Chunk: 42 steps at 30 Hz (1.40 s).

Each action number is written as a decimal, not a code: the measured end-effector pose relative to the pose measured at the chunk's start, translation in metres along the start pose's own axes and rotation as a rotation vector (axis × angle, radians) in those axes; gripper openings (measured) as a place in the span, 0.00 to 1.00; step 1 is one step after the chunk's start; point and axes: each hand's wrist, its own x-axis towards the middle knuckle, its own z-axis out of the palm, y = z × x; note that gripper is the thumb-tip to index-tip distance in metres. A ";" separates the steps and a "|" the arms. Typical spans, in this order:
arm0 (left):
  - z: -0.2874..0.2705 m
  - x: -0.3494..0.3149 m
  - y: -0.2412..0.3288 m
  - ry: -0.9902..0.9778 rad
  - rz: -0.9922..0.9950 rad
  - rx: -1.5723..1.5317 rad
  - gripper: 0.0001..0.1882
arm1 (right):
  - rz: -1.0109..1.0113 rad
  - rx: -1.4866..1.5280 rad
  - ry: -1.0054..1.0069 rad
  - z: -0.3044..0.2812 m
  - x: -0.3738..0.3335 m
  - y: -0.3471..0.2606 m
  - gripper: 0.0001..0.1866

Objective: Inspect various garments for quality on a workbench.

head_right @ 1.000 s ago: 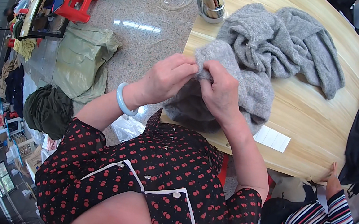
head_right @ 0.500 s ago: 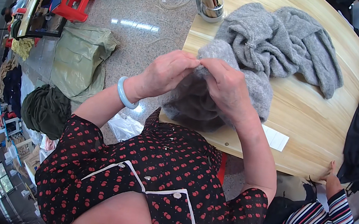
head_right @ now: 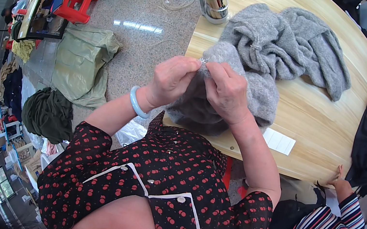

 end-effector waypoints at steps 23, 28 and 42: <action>0.002 0.018 -0.030 -0.339 -1.013 -1.072 0.12 | 0.076 -0.145 0.153 -0.003 0.010 0.016 0.15; -0.013 -0.003 -0.035 -0.402 -0.799 -0.461 0.07 | 0.187 -0.248 0.159 -0.012 -0.011 0.041 0.16; -0.001 -0.128 0.010 -0.742 -0.284 -0.059 0.06 | 0.584 -0.118 -0.416 0.009 -0.040 0.034 0.23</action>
